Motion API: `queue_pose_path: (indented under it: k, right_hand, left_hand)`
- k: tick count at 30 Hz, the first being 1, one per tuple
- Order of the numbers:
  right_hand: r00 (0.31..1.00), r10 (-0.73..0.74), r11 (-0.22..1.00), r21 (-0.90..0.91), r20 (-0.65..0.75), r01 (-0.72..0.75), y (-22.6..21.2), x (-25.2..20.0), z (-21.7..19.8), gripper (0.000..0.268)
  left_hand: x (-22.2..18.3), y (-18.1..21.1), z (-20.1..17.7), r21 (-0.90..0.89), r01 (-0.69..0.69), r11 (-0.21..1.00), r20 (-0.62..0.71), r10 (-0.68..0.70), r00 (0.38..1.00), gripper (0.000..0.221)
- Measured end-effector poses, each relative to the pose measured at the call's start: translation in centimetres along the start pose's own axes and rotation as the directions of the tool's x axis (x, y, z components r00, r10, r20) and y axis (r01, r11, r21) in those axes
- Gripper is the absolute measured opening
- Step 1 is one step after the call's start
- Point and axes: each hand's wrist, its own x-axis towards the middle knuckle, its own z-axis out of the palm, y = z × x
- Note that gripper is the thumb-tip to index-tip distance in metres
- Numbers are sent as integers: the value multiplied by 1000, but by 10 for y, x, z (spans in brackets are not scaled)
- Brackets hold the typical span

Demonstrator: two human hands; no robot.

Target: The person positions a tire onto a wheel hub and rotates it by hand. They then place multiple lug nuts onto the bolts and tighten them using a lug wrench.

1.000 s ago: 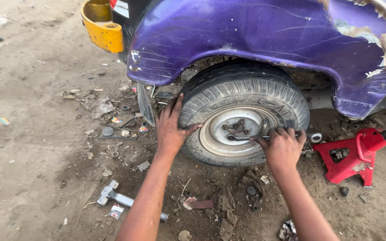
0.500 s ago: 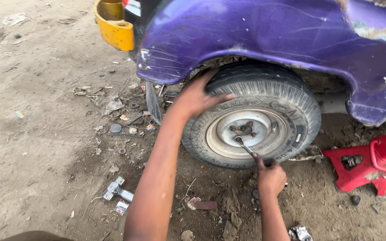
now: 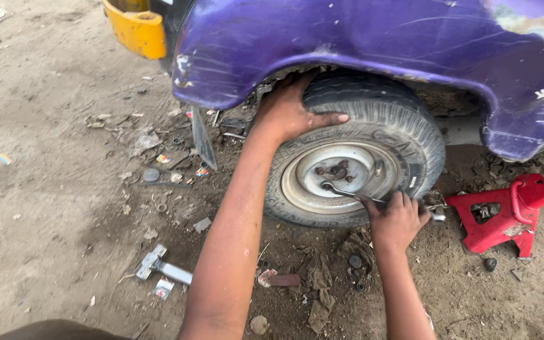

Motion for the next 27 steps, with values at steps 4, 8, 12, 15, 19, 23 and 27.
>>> queue_pose_path:
  k: [4,8,12,15,19,23,27]
  right_hand:
    - [924,309,932,124,226,-342,-7,-32,32,53]
    - [919,376,883,256,114,-393,-11,-62,62,54]
    - [867,456,815,298,201,-498,-4,-59,53,56]
    - [973,41,994,-88,-226,-63,25,-10,5,64]
    - [848,-422,907,-136,-321,399,20,71,-72,61]
    - [760,-625,771,-296,-179,564,-34,104,-116,30]
    - [719,-691,711,-253,-73,656,-64,113,-142,34]
  left_hand:
    - [-6,2,-4,-32,-31,999,-8,31,999,134]
    - [-15,-31,8,-91,-107,990,-147,93,985,123]
    - [-56,-142,84,-453,-115,884,-422,-99,901,91]
    - [-121,-212,198,-552,139,822,-365,-388,846,72]
    - [-204,-210,331,-428,557,712,83,-582,809,73]
    - [-204,-155,364,-311,645,698,299,-573,763,63]
    - [-184,-94,310,-371,478,796,168,-449,878,40]
